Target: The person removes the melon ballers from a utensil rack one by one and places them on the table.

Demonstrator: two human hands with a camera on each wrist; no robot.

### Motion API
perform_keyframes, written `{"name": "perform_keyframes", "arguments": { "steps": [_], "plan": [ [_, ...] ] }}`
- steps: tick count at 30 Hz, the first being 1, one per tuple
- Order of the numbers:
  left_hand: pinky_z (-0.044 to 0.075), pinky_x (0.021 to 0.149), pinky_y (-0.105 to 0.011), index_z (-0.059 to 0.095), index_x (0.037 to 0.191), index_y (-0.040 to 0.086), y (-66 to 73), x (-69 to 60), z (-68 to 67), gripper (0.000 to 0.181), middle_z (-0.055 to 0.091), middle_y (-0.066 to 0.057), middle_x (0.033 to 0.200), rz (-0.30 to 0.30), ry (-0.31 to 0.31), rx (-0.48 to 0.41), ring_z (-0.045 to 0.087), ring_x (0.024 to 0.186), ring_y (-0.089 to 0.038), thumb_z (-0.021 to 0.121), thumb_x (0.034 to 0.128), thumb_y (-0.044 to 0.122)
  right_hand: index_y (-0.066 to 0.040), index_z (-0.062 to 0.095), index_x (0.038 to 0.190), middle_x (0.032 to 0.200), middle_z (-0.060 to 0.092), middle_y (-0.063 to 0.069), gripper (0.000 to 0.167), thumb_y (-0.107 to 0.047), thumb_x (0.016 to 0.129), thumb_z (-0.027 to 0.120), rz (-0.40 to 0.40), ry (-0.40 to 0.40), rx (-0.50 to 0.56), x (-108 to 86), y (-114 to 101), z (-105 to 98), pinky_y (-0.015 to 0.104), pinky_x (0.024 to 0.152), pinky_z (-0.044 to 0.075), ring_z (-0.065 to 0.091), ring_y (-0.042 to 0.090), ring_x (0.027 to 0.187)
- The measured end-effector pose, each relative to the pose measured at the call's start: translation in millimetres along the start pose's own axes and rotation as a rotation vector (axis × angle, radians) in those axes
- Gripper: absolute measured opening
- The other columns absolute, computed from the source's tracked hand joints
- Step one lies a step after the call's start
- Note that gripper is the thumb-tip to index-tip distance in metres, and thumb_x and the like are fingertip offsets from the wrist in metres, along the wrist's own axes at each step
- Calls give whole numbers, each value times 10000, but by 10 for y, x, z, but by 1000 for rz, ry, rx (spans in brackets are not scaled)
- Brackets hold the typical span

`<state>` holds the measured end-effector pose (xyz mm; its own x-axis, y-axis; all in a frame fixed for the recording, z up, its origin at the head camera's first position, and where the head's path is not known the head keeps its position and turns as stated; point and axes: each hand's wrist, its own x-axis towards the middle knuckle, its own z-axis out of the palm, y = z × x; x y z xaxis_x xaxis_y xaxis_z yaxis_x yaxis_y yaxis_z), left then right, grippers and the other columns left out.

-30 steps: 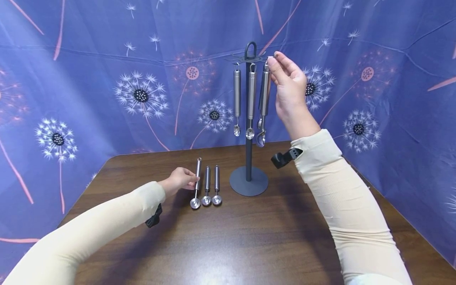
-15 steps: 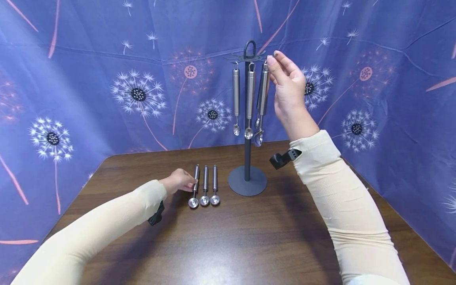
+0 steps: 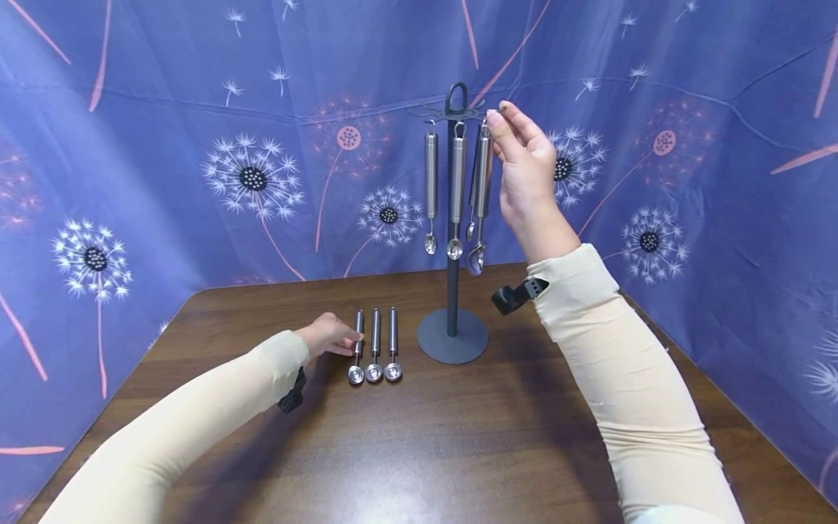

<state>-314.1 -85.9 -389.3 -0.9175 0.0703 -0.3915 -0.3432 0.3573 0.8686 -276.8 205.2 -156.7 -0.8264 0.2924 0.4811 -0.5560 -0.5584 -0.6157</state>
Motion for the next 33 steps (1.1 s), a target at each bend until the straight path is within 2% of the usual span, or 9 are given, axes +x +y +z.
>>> {"name": "perform_keyframes", "arguments": {
  "steps": [3,11,16,20,33],
  "plan": [
    [617,854,-361,458,1171,-124,13,-15,-1,385,551,-91,792,-7,3,-4,584,659,-138,671,859,-50,58,512,1319,1142,620,110,442,3,902,648,0,5,-7,-2,0,7,240,993,479,578,154,1036],
    [616,858,-363,460,1152,-115,18,-34,7,366,557,-90,759,-15,7,-12,569,635,-139,675,863,-46,75,473,1356,1183,600,141,480,3,910,636,-4,7,-2,-10,3,10,224,931,504,588,147,988],
    [627,820,-349,532,948,-62,15,-28,-3,178,566,-79,712,-24,8,-24,574,587,-137,686,864,-32,68,484,1349,1198,590,147,465,1,913,632,-1,6,-3,-17,2,14,218,924,510,598,143,980],
    [637,767,-329,525,819,-6,4,-26,-11,176,558,-68,680,-29,14,-32,574,547,-131,695,863,-19,58,510,1323,1179,590,145,427,-1,917,627,-4,5,-1,-21,0,16,211,885,519,598,144,953],
    [630,626,-261,574,922,-63,-26,36,12,182,578,-80,663,-51,68,-43,586,516,-118,720,856,23,53,502,1338,1169,593,132,438,-8,922,622,8,6,-1,-14,3,12,217,913,514,592,146,980]
  ]
}}
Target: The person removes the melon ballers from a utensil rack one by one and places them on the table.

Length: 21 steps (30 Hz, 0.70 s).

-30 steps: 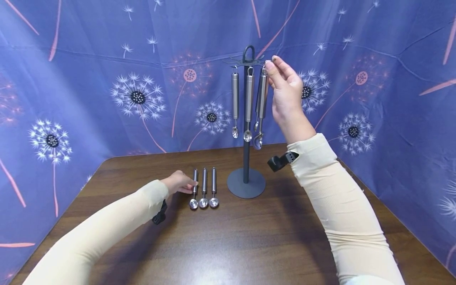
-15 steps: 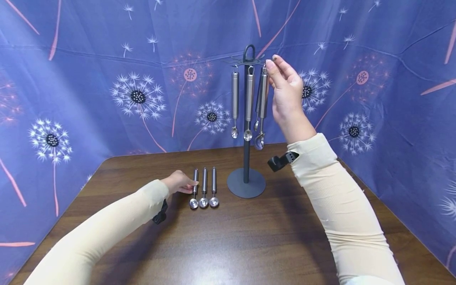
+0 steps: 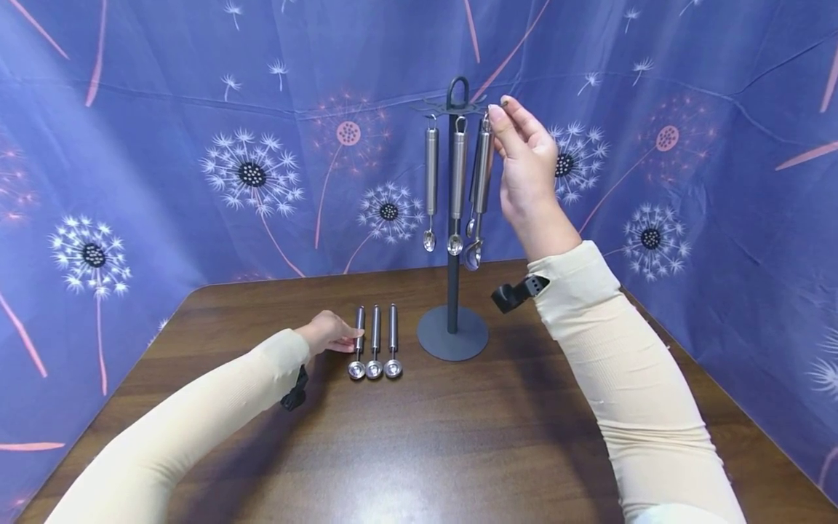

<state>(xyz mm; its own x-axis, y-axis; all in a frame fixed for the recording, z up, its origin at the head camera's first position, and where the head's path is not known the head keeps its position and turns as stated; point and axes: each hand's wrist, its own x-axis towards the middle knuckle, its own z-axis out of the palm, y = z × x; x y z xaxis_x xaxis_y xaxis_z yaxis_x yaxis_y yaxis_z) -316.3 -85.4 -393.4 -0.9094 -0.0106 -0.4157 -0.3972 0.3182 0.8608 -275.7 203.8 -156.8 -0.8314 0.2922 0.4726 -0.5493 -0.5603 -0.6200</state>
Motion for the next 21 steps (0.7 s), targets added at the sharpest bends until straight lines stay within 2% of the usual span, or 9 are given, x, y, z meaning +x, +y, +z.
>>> {"name": "perform_keyframes", "arguments": {
  "steps": [8,21],
  "plan": [
    [619,587,-243,584,841,-31,1,26,-5,150,583,-76,650,-5,-6,-15,583,519,-118,720,858,30,52,535,1300,1060,621,102,388,1,923,616,-8,14,23,5,3,19,207,845,520,588,142,923],
    [631,640,-258,581,844,-34,-32,8,-43,136,594,-76,643,6,-34,-36,600,519,-118,705,868,16,52,525,1313,1097,612,119,414,-9,917,629,5,25,20,8,10,15,212,860,523,585,152,945]
  ]
}}
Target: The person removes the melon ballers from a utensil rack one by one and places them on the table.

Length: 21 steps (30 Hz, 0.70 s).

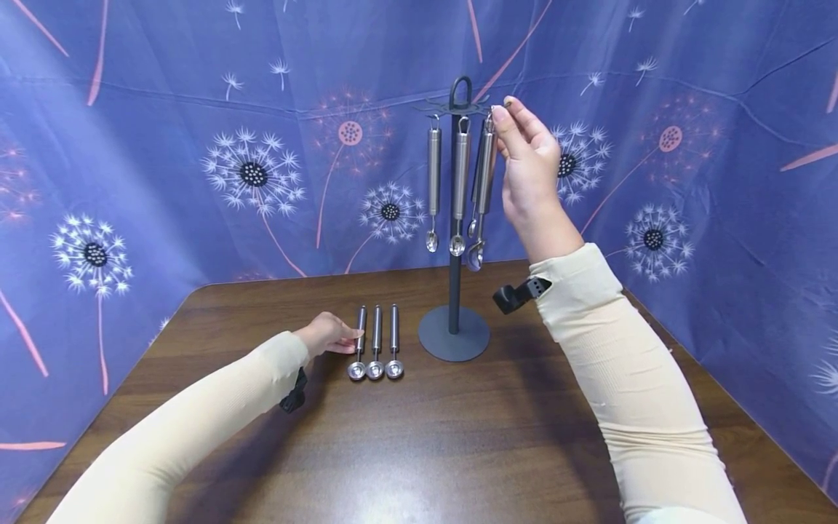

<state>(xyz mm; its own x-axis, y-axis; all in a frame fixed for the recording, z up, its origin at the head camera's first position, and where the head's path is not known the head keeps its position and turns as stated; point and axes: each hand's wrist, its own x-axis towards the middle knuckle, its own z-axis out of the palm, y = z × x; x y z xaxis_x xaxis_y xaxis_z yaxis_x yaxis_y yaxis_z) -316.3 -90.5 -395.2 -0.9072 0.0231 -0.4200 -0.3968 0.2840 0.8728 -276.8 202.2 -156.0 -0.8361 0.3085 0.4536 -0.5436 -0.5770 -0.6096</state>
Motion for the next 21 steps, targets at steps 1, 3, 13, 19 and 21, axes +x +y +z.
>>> {"name": "perform_keyframes", "arguments": {
  "steps": [1,3,13,19,21],
  "plan": [
    [630,638,-254,574,850,-34,-3,1,-3,143,593,-76,648,-3,-1,3,599,520,-117,704,870,23,54,520,1319,1104,610,122,418,-8,919,626,-1,0,-2,-1,0,-1,211,863,523,586,151,945],
    [629,641,-247,566,862,-35,-10,5,-12,153,594,-80,659,-9,-4,9,602,522,-115,700,877,35,59,514,1322,1106,612,129,422,-3,919,623,-1,-1,6,-1,-1,0,211,860,524,590,152,939],
    [617,622,-217,589,978,-81,-12,18,-85,208,578,-66,681,-10,-58,46,586,518,-90,671,912,99,50,506,1334,1143,599,127,428,-13,926,618,1,-1,-5,-5,-3,7,210,857,517,592,142,960],
    [633,685,-257,595,1009,-99,3,29,-142,272,586,-50,655,-16,-57,57,596,534,-89,707,886,116,59,477,1358,1189,586,138,469,-15,920,628,-4,-4,-27,-7,-4,11,222,917,506,601,139,973],
    [637,719,-286,597,1029,-116,33,9,-167,292,590,-43,637,0,-47,77,601,544,-91,710,884,111,59,497,1335,1163,599,132,452,-10,912,640,-1,0,-18,-9,-1,18,221,912,513,607,144,968]
  ]
}}
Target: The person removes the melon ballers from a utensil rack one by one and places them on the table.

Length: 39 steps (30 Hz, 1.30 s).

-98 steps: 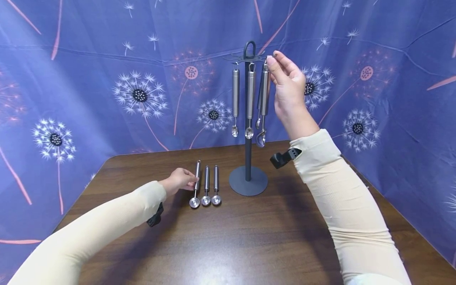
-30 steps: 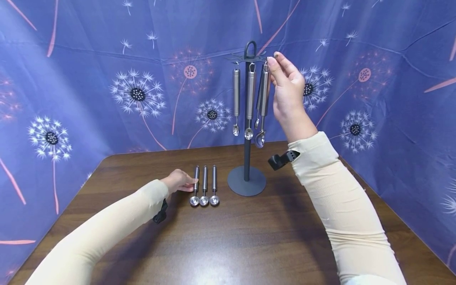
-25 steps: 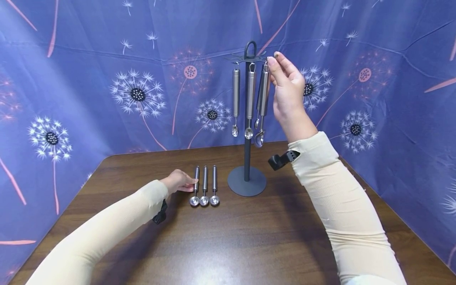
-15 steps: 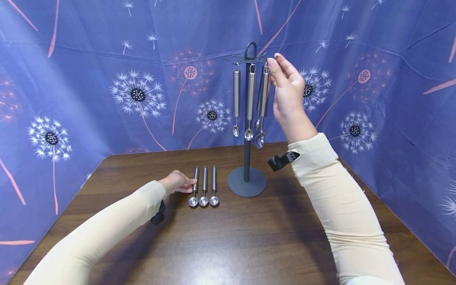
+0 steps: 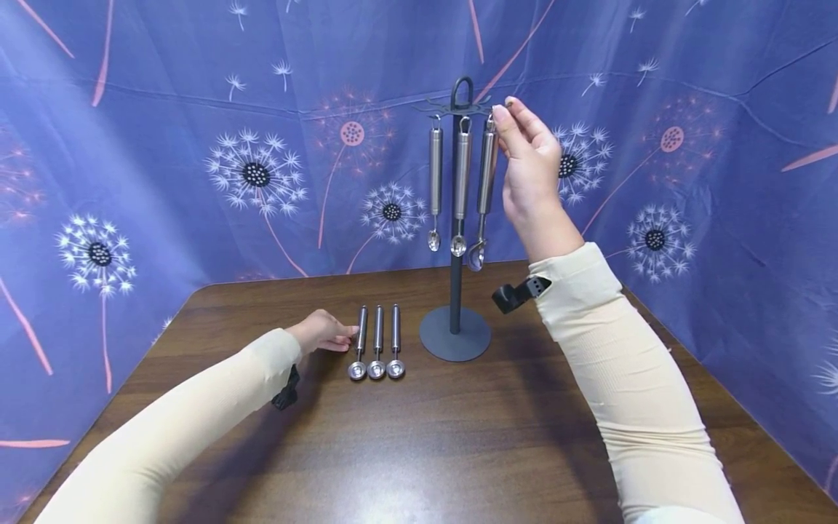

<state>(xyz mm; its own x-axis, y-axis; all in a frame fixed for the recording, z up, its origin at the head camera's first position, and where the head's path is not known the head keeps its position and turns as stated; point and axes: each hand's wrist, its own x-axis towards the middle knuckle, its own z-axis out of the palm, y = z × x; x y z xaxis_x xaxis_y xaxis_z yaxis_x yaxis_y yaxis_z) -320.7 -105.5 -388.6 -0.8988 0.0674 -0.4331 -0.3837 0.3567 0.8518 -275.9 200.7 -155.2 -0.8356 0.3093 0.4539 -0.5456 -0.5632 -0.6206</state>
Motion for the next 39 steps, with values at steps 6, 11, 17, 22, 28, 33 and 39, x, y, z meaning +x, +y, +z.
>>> {"name": "perform_keyframes", "arguments": {
  "steps": [6,11,17,22,28,33,39],
  "plan": [
    [616,852,-376,613,1106,-163,220,-120,-73,327,595,-49,659,76,56,47,618,600,-118,688,898,78,61,531,1288,1171,590,133,419,4,894,659,-13,9,-9,-7,2,9,221,923,520,610,152,978],
    [619,846,-381,648,1092,-150,413,-213,-76,309,618,-47,667,138,73,69,635,621,-127,693,897,85,67,545,1266,1175,576,116,419,21,872,681,-28,18,-9,-8,4,30,217,916,524,612,151,954],
    [631,795,-348,669,1052,-121,517,-294,-60,291,643,-64,668,139,90,79,648,602,-131,722,877,106,65,573,1240,1178,574,103,422,21,845,713,-43,42,-50,-28,20,60,217,882,532,613,140,903],
    [614,852,-377,675,1063,-110,526,-323,-62,306,701,-133,775,136,82,105,678,661,-163,728,875,125,51,616,1196,1104,622,82,387,17,828,734,-71,64,-97,-36,9,74,225,889,522,623,119,891],
    [626,816,-346,681,1071,-99,566,-369,-42,313,664,-90,718,158,70,126,681,672,-154,724,881,145,36,650,1151,991,646,57,346,21,818,743,-96,80,-121,-42,-2,91,207,849,531,622,102,850],
    [634,769,-311,670,1069,-114,632,-432,38,323,620,-49,675,194,28,114,654,633,-123,720,885,146,30,668,1106,936,639,51,316,36,801,754,-119,94,-124,-37,-12,105,196,822,541,613,96,820],
    [621,828,-340,672,1042,-117,782,-567,224,331,681,-101,763,225,-30,149,616,589,-85,717,890,174,35,671,1103,964,635,58,334,40,784,768,-126,114,-130,-33,-25,117,193,853,551,613,103,839]
  ]
}}
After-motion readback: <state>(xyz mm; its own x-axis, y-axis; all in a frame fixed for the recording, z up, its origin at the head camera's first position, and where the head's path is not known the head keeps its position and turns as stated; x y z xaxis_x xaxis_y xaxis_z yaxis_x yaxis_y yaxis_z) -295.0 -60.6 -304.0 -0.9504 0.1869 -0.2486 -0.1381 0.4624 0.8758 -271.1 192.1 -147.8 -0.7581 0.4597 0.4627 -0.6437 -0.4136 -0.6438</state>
